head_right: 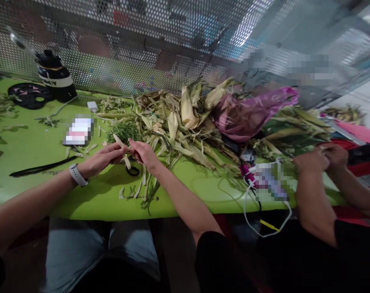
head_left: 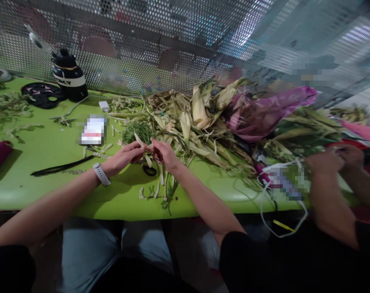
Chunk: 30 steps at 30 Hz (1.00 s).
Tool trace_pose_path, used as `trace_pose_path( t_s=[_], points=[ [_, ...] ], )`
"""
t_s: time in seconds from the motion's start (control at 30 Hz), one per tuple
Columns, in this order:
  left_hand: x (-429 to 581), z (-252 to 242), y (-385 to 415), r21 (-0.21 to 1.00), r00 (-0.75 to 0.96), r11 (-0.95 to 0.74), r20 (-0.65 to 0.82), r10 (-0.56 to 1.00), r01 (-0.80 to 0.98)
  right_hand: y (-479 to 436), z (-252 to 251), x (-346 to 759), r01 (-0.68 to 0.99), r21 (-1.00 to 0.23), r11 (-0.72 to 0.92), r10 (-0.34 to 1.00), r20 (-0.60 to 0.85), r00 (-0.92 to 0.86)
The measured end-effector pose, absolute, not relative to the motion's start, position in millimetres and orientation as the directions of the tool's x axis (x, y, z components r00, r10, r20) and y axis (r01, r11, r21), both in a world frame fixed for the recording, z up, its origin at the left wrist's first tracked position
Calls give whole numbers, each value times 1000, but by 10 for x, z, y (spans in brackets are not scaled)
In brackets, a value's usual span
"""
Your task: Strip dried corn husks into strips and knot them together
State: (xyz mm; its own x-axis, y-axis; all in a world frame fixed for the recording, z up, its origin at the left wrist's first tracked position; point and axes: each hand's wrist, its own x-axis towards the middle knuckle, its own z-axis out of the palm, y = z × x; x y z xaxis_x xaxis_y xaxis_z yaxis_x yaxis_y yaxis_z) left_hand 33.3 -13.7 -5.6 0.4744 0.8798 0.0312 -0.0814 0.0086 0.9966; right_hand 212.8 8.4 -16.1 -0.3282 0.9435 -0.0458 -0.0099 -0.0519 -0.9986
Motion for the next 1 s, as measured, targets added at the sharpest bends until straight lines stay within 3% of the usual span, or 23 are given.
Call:
trace_pose_path(
  t_s=[0.07, 0.17, 0.37, 0.57, 0.8, 0.9, 1.0],
  points=[
    [340, -42, -141, 998, 503, 7, 26, 864, -63, 98, -177, 2133, -34, -997, -66, 939, -51, -340],
    [332, -43, -126, 1000, 520, -6, 19, 854, -26, 108, -184, 2148, -56, -997, 47, 956, 61, -287],
    [305, -89, -75, 990, 591, -127, 67, 804, 60, 112, -99, 2227, 98, -971, 217, 939, 180, -295],
    [342, -79, -108, 982, 615, -138, 30, 788, 128, 110, -114, 2157, -100, -962, 256, 904, 275, -329],
    [371, -70, -115, 971, 631, -176, 35, 775, 162, 120, -235, 2105, -150, -974, 169, 944, 204, -261],
    [397, -93, -118, 965, 649, -208, 56, 759, 161, 107, -224, 2095, -120, -976, 180, 967, 197, -159],
    [412, -121, -135, 973, 656, -185, 48, 754, 141, 91, -161, 2111, -61, -984, 168, 966, 176, -189]
  ],
)
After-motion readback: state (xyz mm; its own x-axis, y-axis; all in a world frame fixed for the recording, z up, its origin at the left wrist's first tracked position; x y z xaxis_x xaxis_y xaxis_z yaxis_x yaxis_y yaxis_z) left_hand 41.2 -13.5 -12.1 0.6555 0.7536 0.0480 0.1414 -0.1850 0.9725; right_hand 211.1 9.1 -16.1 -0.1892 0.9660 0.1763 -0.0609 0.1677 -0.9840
